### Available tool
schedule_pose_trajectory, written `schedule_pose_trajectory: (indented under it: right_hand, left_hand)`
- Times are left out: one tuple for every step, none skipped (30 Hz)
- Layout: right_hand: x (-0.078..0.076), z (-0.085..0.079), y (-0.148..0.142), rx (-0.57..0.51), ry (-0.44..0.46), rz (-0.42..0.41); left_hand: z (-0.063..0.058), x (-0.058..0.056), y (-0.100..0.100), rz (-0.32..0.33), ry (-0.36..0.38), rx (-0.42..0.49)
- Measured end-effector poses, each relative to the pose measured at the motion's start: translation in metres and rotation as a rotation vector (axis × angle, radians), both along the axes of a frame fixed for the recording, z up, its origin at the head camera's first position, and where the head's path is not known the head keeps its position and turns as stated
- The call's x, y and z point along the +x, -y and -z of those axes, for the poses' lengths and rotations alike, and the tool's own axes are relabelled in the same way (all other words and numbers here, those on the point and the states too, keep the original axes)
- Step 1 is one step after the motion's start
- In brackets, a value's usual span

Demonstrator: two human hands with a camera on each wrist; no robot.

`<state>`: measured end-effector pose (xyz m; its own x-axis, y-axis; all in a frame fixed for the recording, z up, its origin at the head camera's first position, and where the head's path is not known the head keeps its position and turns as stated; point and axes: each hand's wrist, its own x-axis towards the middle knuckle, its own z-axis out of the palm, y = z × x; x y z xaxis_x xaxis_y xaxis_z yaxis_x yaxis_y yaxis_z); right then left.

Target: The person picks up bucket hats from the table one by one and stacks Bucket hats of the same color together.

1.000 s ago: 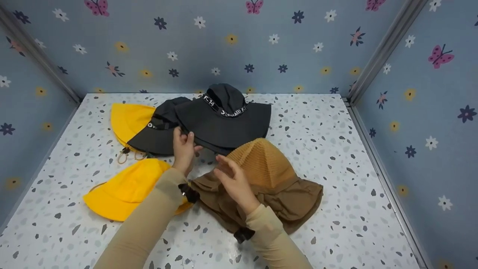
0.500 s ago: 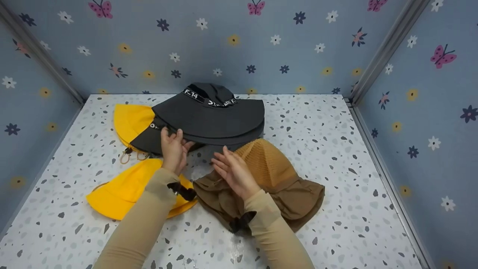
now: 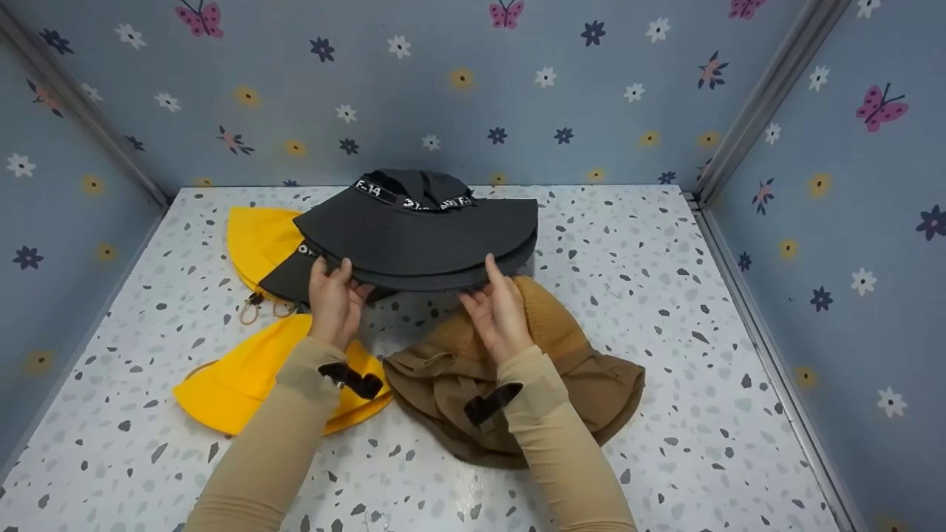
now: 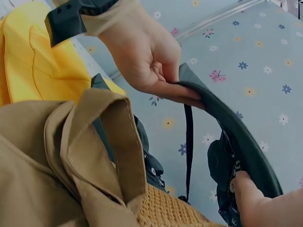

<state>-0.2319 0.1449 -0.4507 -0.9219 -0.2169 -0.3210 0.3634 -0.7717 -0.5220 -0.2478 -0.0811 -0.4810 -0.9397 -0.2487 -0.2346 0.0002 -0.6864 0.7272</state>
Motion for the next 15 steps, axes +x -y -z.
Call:
schedule_pose_trajectory:
  right_hand:
    - [-0.0005,-0.0002,-0.002,0.004,0.0,0.015]
    - [-0.0008,-0.0004,-0.0038,0.01,0.0,0.027]
    - [-0.0011,-0.0006,-0.0056,0.022,0.0,0.035]
    - [-0.0012,-0.001,-0.007,0.031,0.0,0.04]
    - [-0.0013,-0.0013,-0.0082,0.048,0.001,0.047]
    - [-0.0014,-0.0017,-0.0092,0.068,0.007,0.06]
    - [-0.0014,-0.002,-0.0098,0.088,0.014,0.073]
    - [-0.0015,-0.0019,-0.0104,0.107,0.016,0.083]
    - [-0.0014,-0.0017,-0.0109,0.123,0.017,0.096]
    - [-0.001,-0.0016,-0.0112,0.14,0.019,0.112]
    - [-0.0006,-0.0014,-0.0116,0.156,0.025,0.131]
    - [0.0,-0.0014,-0.0119,0.167,0.029,0.146]
    - [0.0004,-0.0013,-0.0119,0.172,0.03,0.154]
    - [0.0008,-0.0013,-0.0118,0.177,0.031,0.163]
    - [0.0012,-0.0019,-0.0116,0.176,0.034,0.167]
  left_hand:
    - [0.0003,0.0003,0.0008,0.006,-0.005,-0.006]
    - [0.0008,0.0005,0.0015,0.011,-0.009,-0.009]
    - [0.0012,0.001,0.0023,0.015,-0.012,-0.013]
    - [0.0018,0.0013,0.003,0.019,-0.017,-0.015]
    - [0.0024,0.0017,0.0038,0.025,-0.02,-0.017]
    - [0.0028,0.0021,0.0046,0.031,-0.023,-0.013]
    - [0.0033,0.0025,0.0054,0.037,-0.025,-0.005]
    - [0.0039,0.0026,0.006,0.041,-0.027,0.001]
    - [0.0043,0.0029,0.0065,0.046,-0.03,0.003]
    - [0.0046,0.0029,0.007,0.054,-0.031,0.007]
    - [0.0047,0.0028,0.0072,0.059,-0.031,0.008]
    - [0.0046,0.0026,0.0072,0.063,-0.031,0.009]
    - [0.0046,0.0026,0.0075,0.064,-0.028,0.011]
    - [0.0046,0.0025,0.0076,0.063,-0.027,0.009]
    - [0.0044,0.0025,0.0077,0.062,-0.026,0.009]
